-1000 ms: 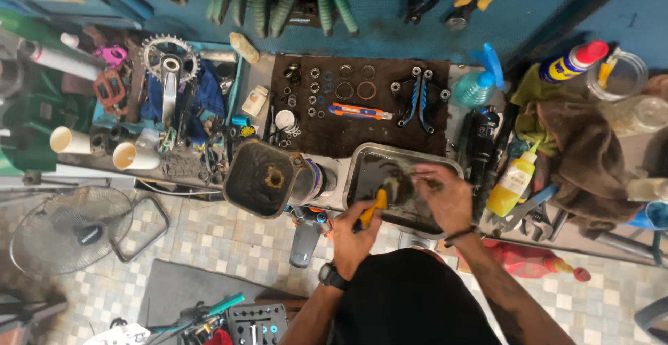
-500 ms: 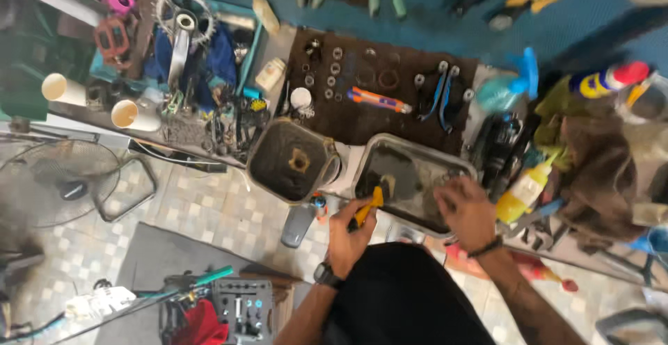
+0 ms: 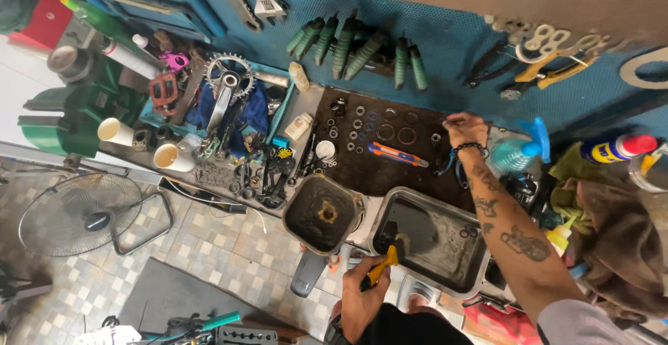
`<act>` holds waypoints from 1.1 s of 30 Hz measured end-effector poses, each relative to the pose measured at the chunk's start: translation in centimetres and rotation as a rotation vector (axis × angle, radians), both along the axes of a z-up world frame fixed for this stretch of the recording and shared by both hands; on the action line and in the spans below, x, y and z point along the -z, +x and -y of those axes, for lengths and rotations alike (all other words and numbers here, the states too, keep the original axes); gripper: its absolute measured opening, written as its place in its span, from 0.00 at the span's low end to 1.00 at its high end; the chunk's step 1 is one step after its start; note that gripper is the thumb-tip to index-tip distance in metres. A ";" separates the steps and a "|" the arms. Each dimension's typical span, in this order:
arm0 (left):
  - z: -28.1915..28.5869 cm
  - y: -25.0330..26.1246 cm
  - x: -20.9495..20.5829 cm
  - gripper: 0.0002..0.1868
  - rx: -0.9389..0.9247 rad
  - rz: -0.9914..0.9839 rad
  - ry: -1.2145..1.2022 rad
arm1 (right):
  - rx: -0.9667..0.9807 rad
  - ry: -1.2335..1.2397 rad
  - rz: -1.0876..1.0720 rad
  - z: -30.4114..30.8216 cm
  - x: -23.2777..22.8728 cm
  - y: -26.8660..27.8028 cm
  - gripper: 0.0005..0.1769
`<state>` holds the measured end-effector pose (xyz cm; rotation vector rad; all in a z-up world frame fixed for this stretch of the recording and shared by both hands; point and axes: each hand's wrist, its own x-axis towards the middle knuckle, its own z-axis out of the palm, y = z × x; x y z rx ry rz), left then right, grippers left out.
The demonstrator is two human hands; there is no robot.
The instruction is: The person cleans small bicycle parts in a metal tray using a yellow brush and a liquid solvent. They scrub the parts, rinse the brush, and pour more solvent from a red container into the tray. The person also uses pliers to handle a part and places cleaned items on a mat.
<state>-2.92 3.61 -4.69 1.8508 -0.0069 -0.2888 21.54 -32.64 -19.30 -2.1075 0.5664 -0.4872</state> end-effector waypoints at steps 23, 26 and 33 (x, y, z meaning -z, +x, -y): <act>6.6 5.1 2.5 0.12 0.155 0.325 0.412 | -0.410 -0.744 -0.595 -6.7 -6.2 -26.9 0.16; 6.4 4.9 2.7 0.13 0.153 0.315 0.386 | -0.409 -0.851 -0.557 -6.4 -4.9 -26.8 0.15; 5.3 4.1 2.6 0.14 0.134 0.201 0.369 | -0.421 -0.726 -0.484 -6.6 -6.6 -26.8 0.15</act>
